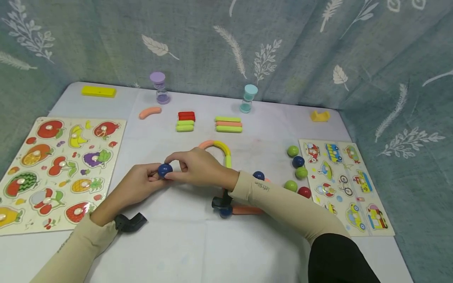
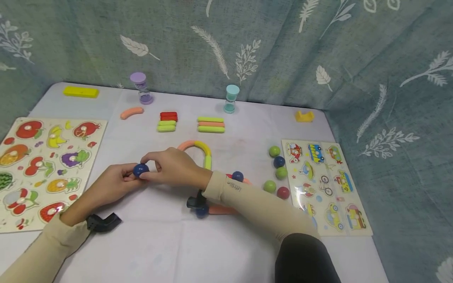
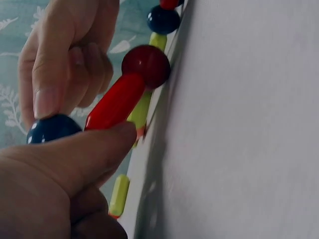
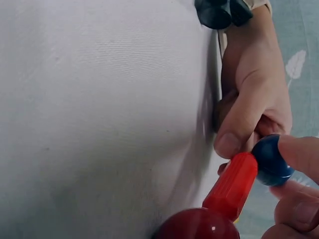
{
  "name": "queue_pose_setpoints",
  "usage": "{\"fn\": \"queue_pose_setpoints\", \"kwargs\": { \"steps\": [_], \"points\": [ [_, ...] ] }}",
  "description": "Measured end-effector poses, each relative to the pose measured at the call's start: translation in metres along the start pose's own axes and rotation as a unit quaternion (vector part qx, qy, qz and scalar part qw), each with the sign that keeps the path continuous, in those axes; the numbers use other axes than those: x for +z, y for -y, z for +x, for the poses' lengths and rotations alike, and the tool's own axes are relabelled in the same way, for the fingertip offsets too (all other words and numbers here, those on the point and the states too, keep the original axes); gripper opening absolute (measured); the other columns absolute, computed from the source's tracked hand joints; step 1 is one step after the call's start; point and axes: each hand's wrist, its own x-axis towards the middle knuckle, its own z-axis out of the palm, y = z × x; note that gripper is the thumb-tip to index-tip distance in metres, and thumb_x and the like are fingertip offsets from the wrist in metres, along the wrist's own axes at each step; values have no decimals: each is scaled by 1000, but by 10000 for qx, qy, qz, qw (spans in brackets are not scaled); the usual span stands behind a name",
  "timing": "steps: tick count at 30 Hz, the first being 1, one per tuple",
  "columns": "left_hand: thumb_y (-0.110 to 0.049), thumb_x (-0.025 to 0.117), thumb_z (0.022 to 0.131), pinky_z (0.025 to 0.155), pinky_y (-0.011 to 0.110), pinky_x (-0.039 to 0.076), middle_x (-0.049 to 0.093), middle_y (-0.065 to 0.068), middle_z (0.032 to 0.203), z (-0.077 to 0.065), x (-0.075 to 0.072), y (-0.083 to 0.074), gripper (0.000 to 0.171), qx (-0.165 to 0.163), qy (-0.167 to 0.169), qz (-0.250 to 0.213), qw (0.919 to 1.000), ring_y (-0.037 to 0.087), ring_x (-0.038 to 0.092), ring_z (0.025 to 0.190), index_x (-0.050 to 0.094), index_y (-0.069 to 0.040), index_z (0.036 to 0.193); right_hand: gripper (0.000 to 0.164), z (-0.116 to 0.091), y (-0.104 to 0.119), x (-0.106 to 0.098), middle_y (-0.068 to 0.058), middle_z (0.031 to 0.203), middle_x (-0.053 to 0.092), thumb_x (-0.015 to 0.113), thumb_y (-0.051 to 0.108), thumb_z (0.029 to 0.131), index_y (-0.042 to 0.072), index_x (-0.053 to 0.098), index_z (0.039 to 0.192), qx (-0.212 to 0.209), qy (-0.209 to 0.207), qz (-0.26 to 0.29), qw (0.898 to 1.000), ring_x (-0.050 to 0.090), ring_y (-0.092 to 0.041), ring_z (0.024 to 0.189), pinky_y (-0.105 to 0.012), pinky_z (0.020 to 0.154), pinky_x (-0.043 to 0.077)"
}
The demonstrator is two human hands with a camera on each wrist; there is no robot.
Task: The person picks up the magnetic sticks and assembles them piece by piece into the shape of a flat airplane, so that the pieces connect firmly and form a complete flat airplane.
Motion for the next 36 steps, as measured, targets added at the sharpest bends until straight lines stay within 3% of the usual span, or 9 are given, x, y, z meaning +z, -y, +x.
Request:
{"fn": "queue_pose_setpoints", "kwargs": {
  "steps": [5, 12, 15, 27, 36],
  "points": [
    [-43, 69, 82, 49, 26, 30, 34, -5, 55, 1, -3, 1, 35, -124, 156, -113, 9997, 8, 33, 51, 49, -17, 72, 37, -3, -2, 3, 10, 55, 44, 64, 46, 85, 25, 62, 115, 37, -7, -66, 10000, 40, -5, 46, -20, 46, 27],
    [-52, 72, 75, 52, 27, 32, 37, -3, 58, 1, -3, 0, 30, -439, 376, -233, 9981, 10, 37, 55, 63, -30, 93, 39, -8, -4, 6, 11, 55, 45, 62, 48, 86, 24, 62, 116, 7, 34, -356, 9994, 40, -3, 45, -21, 44, 26],
    [-50, 73, 75, 54, 28, 33, 39, -2, 60, 1, -2, 0, 32, -403, 379, -147, 9984, 11, 38, 55, 64, -32, 99, 39, -14, -7, 1, 11, 54, 45, 63, 48, 85, 24, 64, 116, 137, 67, -605, 9981, 40, -3, 44, -21, 43, 27],
    [-53, 75, 71, 57, 29, 34, 41, -1, 61, -1, -2, 1, 39, -351, 269, -10, 9990, 13, 40, 57, 62, -37, 105, 34, -17, -9, 0, 12, 55, 48, 62, 48, 85, 26, 68, 111, 298, 267, -888, 9952, 42, -2, 48, -21, 42, 27],
    [-50, 75, 72, 52, 29, 32, 41, -2, 60, -6, -16, 4, 38, -416, 146, 310, 9985, 12, 40, 55, 63, -35, 105, 32, -29, -15, -12, 16, 66, 57, 69, 43, 82, 21, 71, 105, 447, 586, -889, 9933, 49, -2, 59, -20, 57, 38]
  ]
}}
